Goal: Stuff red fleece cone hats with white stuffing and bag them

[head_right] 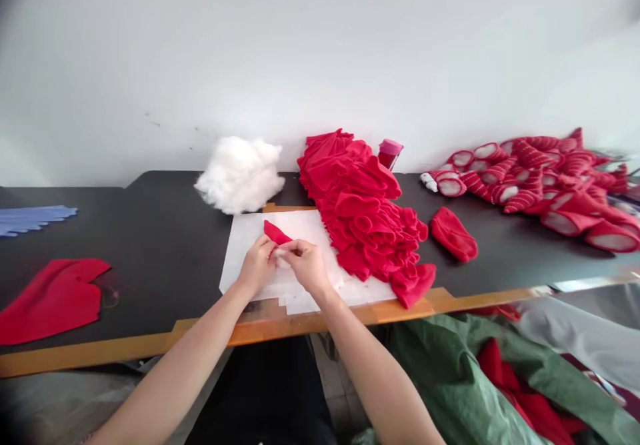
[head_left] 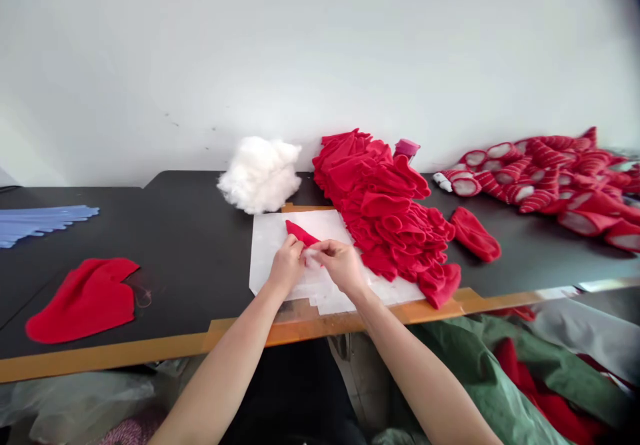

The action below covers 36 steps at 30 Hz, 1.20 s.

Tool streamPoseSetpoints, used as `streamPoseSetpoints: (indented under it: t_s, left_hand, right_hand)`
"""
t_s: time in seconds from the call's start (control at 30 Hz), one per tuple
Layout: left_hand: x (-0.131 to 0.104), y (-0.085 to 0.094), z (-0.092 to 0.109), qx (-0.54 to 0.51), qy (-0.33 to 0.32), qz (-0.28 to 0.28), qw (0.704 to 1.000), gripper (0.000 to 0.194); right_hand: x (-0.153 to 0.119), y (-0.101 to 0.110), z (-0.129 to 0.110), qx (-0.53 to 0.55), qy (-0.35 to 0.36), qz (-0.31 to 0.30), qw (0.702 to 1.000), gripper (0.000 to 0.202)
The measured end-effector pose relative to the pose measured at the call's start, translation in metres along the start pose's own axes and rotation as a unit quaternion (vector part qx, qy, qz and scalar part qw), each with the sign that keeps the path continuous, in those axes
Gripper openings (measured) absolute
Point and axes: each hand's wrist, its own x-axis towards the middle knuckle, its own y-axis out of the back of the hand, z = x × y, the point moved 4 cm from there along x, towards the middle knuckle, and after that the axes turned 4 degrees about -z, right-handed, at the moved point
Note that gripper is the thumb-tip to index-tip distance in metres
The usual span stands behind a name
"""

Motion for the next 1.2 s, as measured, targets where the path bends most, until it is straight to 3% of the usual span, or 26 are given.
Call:
streamPoseSetpoints:
  t_s: [0.1, 0.27, 0.37, 0.47, 0.6, 0.7, 0.83, 0.97, 1.07, 1.2]
  left_hand:
    - [0.002, 0.002, -0.004, 0.008, 0.045, 0.01, 0.999, 0.025]
    - [0.003, 0.004, 0.003, -0.019, 0.091, 0.051, 0.994, 0.044]
    - [0.002, 0.005, 0.005, -0.052, 0.122, 0.052, 0.99, 0.048]
    - [0.002, 0.005, 0.004, -0.098, 0.147, 0.052, 0.983, 0.05]
    - [0.001, 0.006, 0.001, -0.144, 0.187, 0.088, 0.968, 0.047]
    - [-0.001, 0.007, 0.001, -0.163, 0.192, 0.126, 0.959, 0.041]
    - [0.001, 0.007, 0.002, -0.134, 0.122, 0.117, 0.977, 0.025]
    - [0.001, 0.011, -0.007, -0.063, 0.113, 0.118, 0.985, 0.031]
    - [0.001, 0.015, -0.009, -0.054, 0.096, 0.141, 0.984, 0.036]
    - [-0.002, 0.011, 0.002, -0.102, 0.028, 0.126, 0.986, 0.037]
  right_hand:
    - [0.009, 0.012, -0.029, 0.131, 0.024, 0.035, 0.99, 0.023]
    - [0.068, 0.024, -0.085, 0.155, 0.206, 0.17, 0.951, 0.024]
    - [0.116, 0.01, -0.079, 0.037, 0.25, 0.215, 0.943, 0.025]
    - [0.139, -0.003, -0.042, -0.106, 0.159, 0.136, 0.972, 0.035]
    - [0.098, 0.012, 0.007, -0.085, 0.073, -0.001, 0.994, 0.033]
    - [0.057, 0.025, 0.026, -0.02, 0.022, -0.04, 0.999, 0.043]
    - [0.035, 0.012, 0.039, -0.041, -0.019, -0.011, 0.999, 0.034]
    - [0.031, -0.007, 0.033, -0.131, 0.016, 0.06, 0.989, 0.017]
    - [0.026, -0.003, 0.029, -0.164, 0.029, 0.117, 0.979, 0.023]
    - [0.019, 0.006, 0.027, -0.156, 0.047, 0.125, 0.979, 0.027]
